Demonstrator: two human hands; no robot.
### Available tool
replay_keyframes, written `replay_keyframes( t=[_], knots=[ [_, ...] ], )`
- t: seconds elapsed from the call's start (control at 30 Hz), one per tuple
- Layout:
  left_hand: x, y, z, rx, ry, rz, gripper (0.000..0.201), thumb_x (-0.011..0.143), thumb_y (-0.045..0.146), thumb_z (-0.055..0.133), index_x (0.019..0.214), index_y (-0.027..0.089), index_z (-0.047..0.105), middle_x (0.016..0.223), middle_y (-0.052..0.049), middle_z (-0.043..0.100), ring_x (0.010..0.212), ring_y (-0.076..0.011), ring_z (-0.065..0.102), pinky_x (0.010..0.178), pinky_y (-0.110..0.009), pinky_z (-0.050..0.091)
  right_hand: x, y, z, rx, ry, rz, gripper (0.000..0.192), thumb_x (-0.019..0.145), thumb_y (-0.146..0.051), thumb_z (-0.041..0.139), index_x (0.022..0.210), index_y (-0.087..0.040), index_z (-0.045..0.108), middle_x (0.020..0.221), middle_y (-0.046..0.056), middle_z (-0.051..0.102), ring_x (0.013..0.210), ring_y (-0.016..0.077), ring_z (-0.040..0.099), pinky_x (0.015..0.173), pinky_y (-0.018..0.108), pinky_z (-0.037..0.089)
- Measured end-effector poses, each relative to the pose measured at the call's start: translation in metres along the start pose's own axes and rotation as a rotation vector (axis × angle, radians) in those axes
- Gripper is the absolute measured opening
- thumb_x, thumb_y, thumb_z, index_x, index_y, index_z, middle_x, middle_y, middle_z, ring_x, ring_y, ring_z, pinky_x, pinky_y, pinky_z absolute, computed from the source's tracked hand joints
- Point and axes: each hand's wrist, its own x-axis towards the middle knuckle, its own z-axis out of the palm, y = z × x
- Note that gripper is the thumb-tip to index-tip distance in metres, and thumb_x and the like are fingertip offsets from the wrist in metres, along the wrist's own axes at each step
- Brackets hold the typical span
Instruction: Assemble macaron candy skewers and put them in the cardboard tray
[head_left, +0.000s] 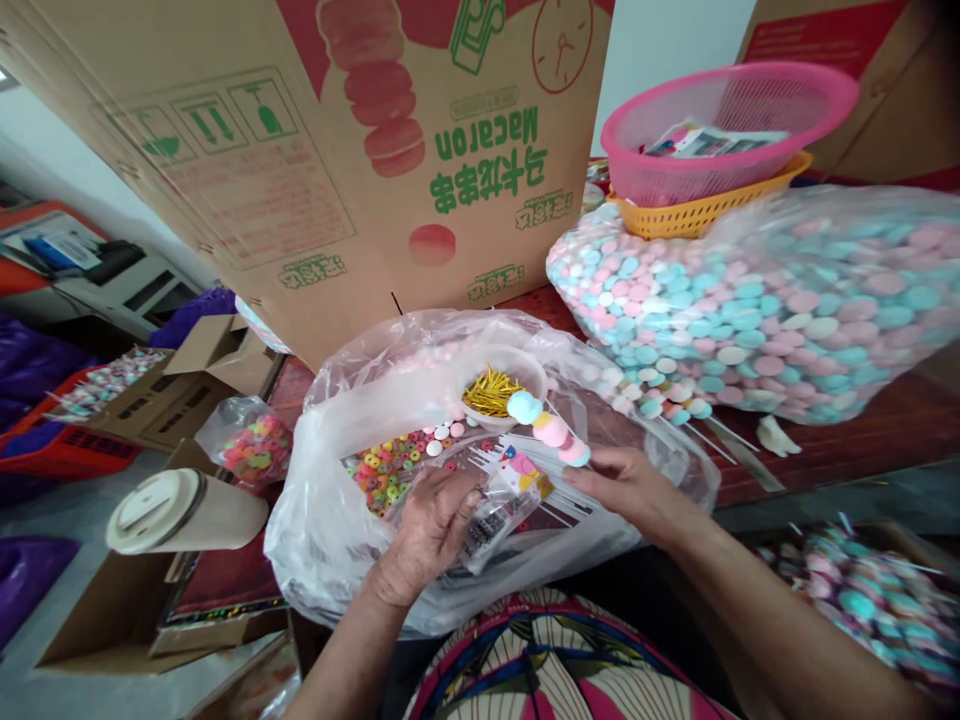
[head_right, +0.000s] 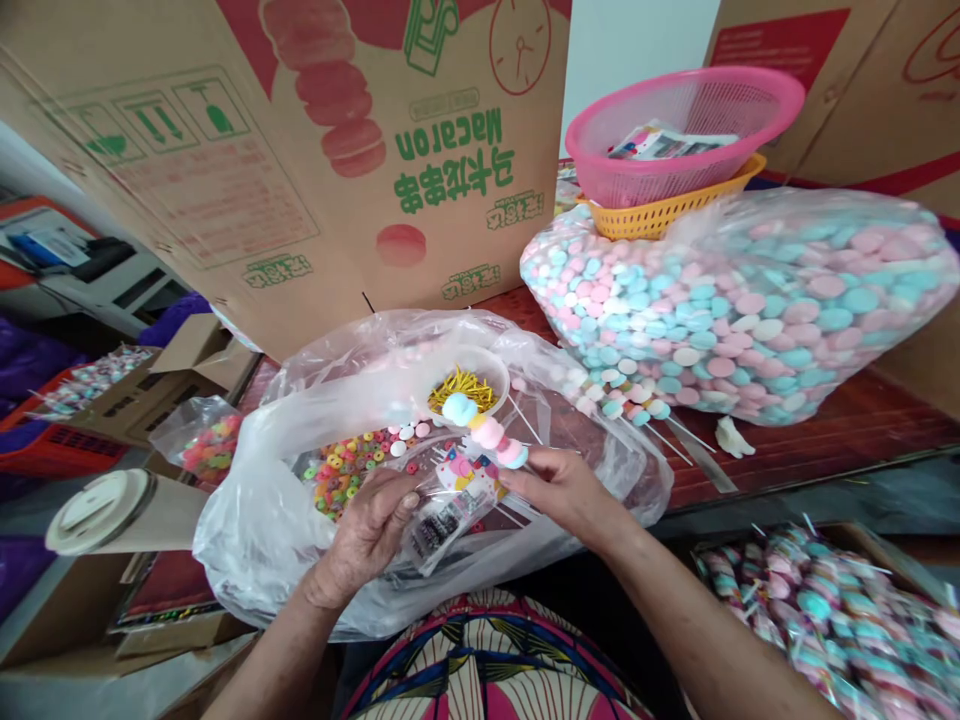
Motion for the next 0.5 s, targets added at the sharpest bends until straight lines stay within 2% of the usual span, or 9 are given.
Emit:
replay_keyframes(
  t=[0.13, 0.2, 0.27, 0.33, 0.4, 0.5],
  knots=[
    [0.001, 0.001, -0.007, -0.042, 0.0, -0.019, 0.025, 0.097, 0.024, 0.038, 0.113, 0.019, 0.058, 0.088, -0.005, 0.071, 0.078, -0.0168, 0.062, 0.076, -0.033, 0.047, -0.011, -0.015, -0.038, -0.343, 0.068, -0.273, 0.025, 0.079, -0.042, 0.063, 0.074, -0.019, 0.072, 0.075, 0.004, 0.065, 0.073, 0.0185, 0.058, 0.068, 0.029, 0.047],
    [0.003, 0.002, -0.009, -0.049, -0.005, -0.006, 0.026, 0.097, 0.024, 0.039, 0.114, 0.019, 0.057, 0.091, -0.006, 0.071, 0.079, -0.017, 0.063, 0.078, -0.033, 0.046, -0.016, -0.02, -0.052, -0.519, 0.058, -0.405, 0.023, 0.083, -0.035, 0.058, 0.072, -0.02, 0.071, 0.075, 0.005, 0.065, 0.071, 0.0177, 0.058, 0.066, 0.027, 0.047],
    [0.005, 0.003, -0.01, -0.042, -0.008, 0.028, 0.026, 0.096, 0.022, 0.04, 0.116, 0.02, 0.056, 0.095, -0.006, 0.071, 0.081, -0.0172, 0.063, 0.079, -0.034, 0.046, -0.019, -0.021, -0.061, -0.639, 0.047, -0.477, 0.023, 0.085, -0.029, 0.052, 0.074, -0.021, 0.071, 0.074, 0.006, 0.065, 0.069, 0.0166, 0.059, 0.064, 0.026, 0.046],
    [0.006, 0.003, -0.01, -0.019, -0.022, 0.061, 0.025, 0.095, 0.02, 0.041, 0.116, 0.02, 0.055, 0.099, -0.006, 0.072, 0.082, -0.0173, 0.063, 0.08, -0.034, 0.045, -0.02, -0.019, -0.065, -0.678, 0.051, -0.489, 0.023, 0.084, -0.027, 0.051, 0.076, -0.021, 0.072, 0.071, 0.005, 0.064, 0.067, 0.0164, 0.059, 0.063, 0.026, 0.046],
    [0.008, 0.004, -0.009, 0.027, -0.046, 0.077, 0.025, 0.094, 0.019, 0.042, 0.114, 0.019, 0.056, 0.099, -0.007, 0.072, 0.082, -0.0178, 0.063, 0.079, -0.035, 0.045, -0.019, -0.015, -0.062, -0.605, 0.103, -0.427, 0.02, 0.081, -0.03, 0.056, 0.072, -0.021, 0.071, 0.068, 0.004, 0.063, 0.065, 0.0164, 0.057, 0.061, 0.027, 0.045],
    [0.012, 0.007, -0.006, 0.138, -0.103, 0.098, 0.023, 0.093, 0.02, 0.042, 0.107, 0.017, 0.06, 0.097, -0.009, 0.072, 0.08, -0.02, 0.064, 0.075, -0.036, 0.047, -0.016, -0.01, -0.044, -0.276, 0.215, -0.221, 0.02, 0.073, -0.039, 0.066, 0.071, -0.019, 0.07, 0.063, 0.002, 0.061, 0.059, 0.0149, 0.053, 0.056, 0.027, 0.043]
  ],
)
